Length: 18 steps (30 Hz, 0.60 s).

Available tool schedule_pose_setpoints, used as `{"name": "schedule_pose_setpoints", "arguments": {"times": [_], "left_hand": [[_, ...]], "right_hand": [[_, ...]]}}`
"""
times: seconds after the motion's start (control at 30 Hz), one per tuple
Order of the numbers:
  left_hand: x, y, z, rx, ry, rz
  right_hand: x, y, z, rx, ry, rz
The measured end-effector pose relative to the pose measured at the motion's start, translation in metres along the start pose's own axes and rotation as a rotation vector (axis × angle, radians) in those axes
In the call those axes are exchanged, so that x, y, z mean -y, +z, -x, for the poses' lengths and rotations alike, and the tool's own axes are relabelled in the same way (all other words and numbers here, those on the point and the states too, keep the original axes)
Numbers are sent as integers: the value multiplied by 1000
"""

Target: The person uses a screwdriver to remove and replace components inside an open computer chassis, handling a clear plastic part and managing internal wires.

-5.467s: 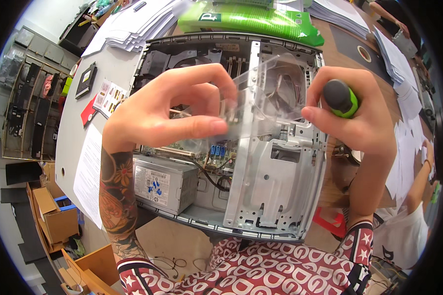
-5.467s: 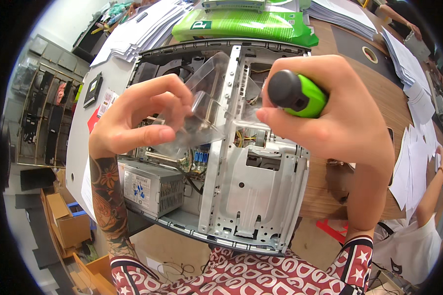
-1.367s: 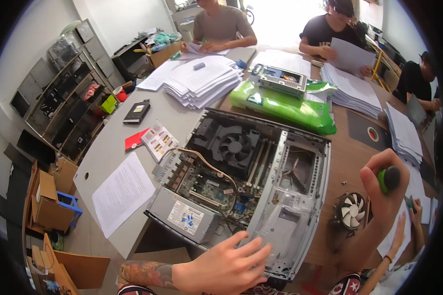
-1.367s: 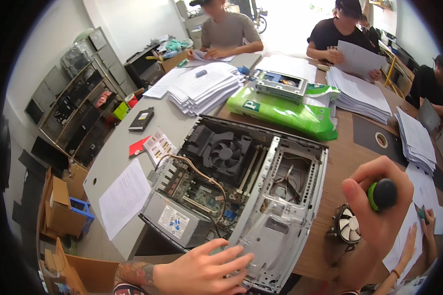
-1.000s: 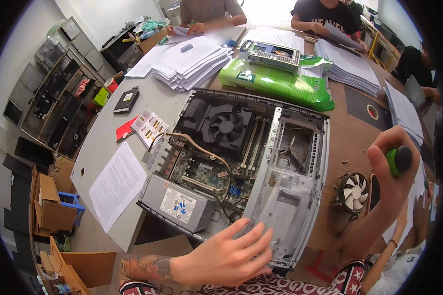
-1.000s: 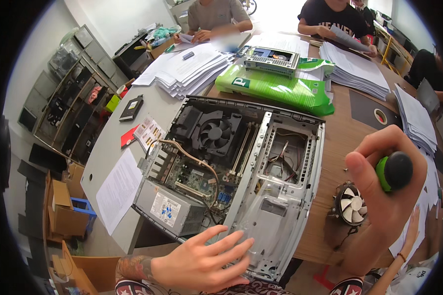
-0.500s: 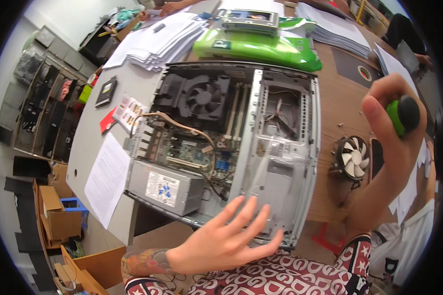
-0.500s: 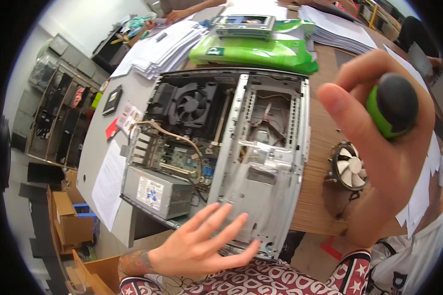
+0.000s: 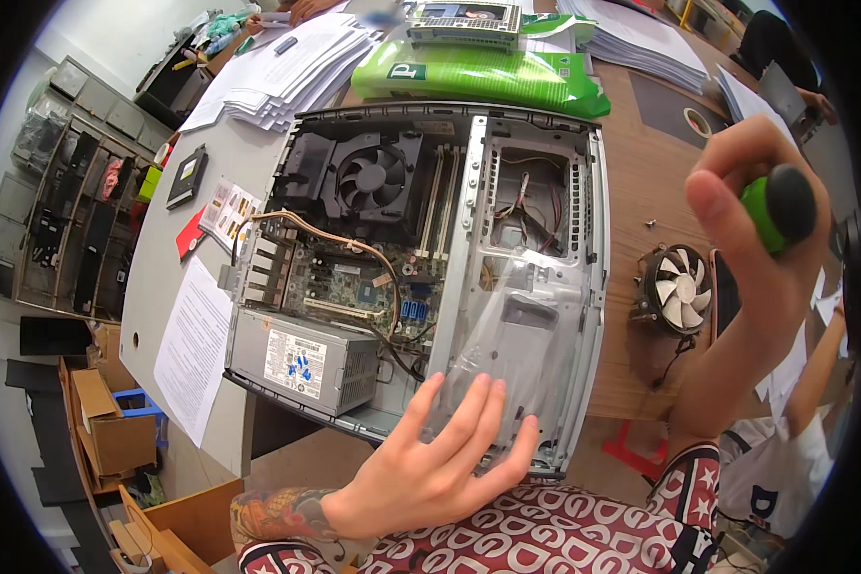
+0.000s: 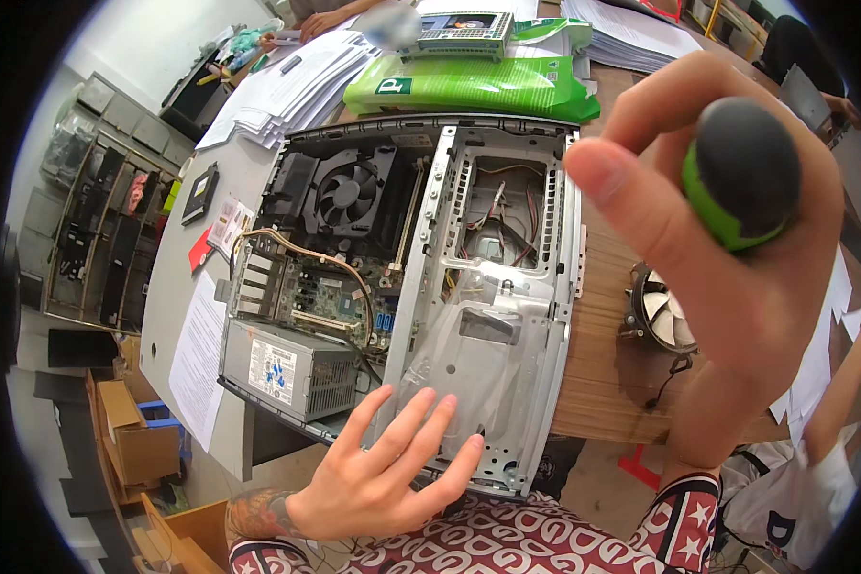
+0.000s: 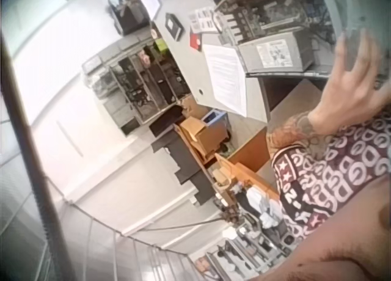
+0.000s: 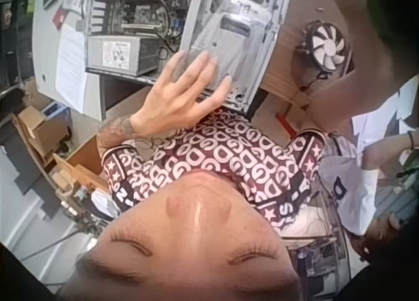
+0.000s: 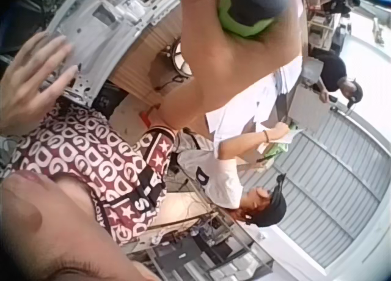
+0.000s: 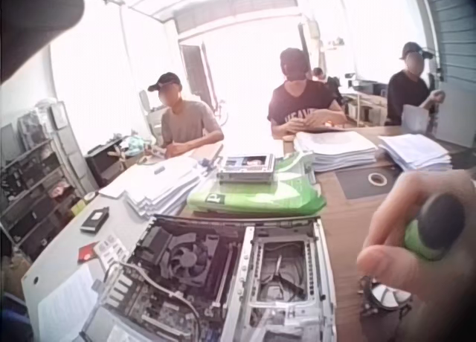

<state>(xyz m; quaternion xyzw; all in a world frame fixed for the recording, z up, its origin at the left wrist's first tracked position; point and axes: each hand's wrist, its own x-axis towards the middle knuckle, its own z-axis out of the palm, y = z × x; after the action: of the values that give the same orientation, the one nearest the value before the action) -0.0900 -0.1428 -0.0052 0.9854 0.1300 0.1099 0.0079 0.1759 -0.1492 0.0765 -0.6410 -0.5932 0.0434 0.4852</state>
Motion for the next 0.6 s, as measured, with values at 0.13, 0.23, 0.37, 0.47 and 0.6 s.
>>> {"name": "schedule_pose_setpoints", "arguments": {"times": [0.13, 0.23, 0.37, 0.47, 0.6], "left_hand": [[-4, -4, -3, 101, 53, -31], [-3, -3, -1, 89, -7, 15], [-4, -1, 5, 9, -1, -18], [-4, -3, 0, -128, -5, 25], [-22, -1, -4, -169, -67, 31]], "right_hand": [[-19, 4, -3, 354, -156, -36], [-32, 24, -6, 617, -164, 11], [-28, 40, -5, 701, -126, 238], [-28, 36, -3, 654, -143, 264], [-29, 43, -3, 745, -88, 325]]}}
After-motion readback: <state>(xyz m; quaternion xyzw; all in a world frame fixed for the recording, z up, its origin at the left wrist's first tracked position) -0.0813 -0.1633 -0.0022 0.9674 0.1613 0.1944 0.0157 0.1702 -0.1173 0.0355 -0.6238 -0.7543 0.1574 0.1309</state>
